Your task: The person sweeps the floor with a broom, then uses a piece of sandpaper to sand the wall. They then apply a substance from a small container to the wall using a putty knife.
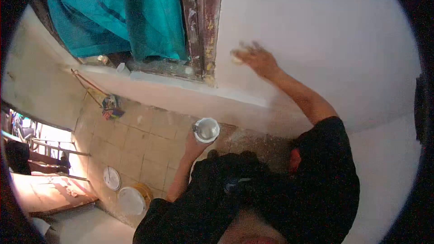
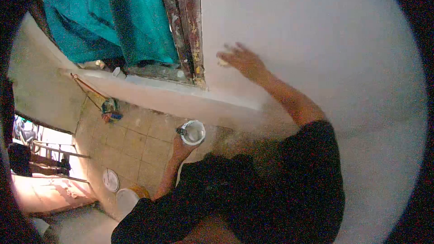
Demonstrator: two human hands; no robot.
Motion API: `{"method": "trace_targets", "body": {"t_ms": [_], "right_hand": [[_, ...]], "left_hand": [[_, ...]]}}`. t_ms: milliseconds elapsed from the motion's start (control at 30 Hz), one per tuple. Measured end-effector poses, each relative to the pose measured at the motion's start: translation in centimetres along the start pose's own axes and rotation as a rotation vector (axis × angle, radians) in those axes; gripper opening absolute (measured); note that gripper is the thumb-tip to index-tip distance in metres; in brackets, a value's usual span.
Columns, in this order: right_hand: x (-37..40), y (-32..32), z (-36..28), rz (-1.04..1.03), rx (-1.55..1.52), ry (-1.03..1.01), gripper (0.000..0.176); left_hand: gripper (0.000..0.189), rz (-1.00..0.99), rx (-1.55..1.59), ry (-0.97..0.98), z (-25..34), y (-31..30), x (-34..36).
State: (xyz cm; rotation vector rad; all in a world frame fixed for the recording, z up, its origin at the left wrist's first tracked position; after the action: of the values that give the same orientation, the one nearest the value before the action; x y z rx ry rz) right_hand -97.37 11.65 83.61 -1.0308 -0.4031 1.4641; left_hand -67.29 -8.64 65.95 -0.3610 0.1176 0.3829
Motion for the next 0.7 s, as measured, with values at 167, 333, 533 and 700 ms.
{"method": "trace_targets", "body": {"t_ms": [167, 333, 533, 700], "right_hand": [[-6.2, -18.4, 10.5, 0.441, 0.517, 0.404, 0.04], [-2.2, -6.8, 5.5, 0.256, 0.275, 0.404, 0.057], [12.6, 6.4, -5.7, -0.235, -0.137, 0.293, 0.061], [10.9, -1.2, 3.2, -0.251, -0.125, 0.433, 0.054]], "left_hand": [[0.077, 0.009, 0.058, -0.047, 0.4, -0.9, 0.3], [0.074, 0.07, 0.13, -0.005, 1.1, -0.3, 0.2], [0.081, -0.011, 0.1, -0.035, 1.0, -0.3, 0.4], [0.079, 0.024, 0.006, -0.125, 0.5, -0.7, 1.5]]}}
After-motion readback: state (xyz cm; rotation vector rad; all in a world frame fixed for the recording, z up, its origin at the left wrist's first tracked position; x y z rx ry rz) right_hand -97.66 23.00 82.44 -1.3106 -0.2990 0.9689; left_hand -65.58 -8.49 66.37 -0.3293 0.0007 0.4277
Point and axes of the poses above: each hand's wrist, its own x-axis away from the middle knuckle, its own y-axis out of the palm, z = x × y, the point moved 5 cm from there along -x, towards the middle knuckle, and after that the axes turned 7 degrees about z, right-handed, at the moved point
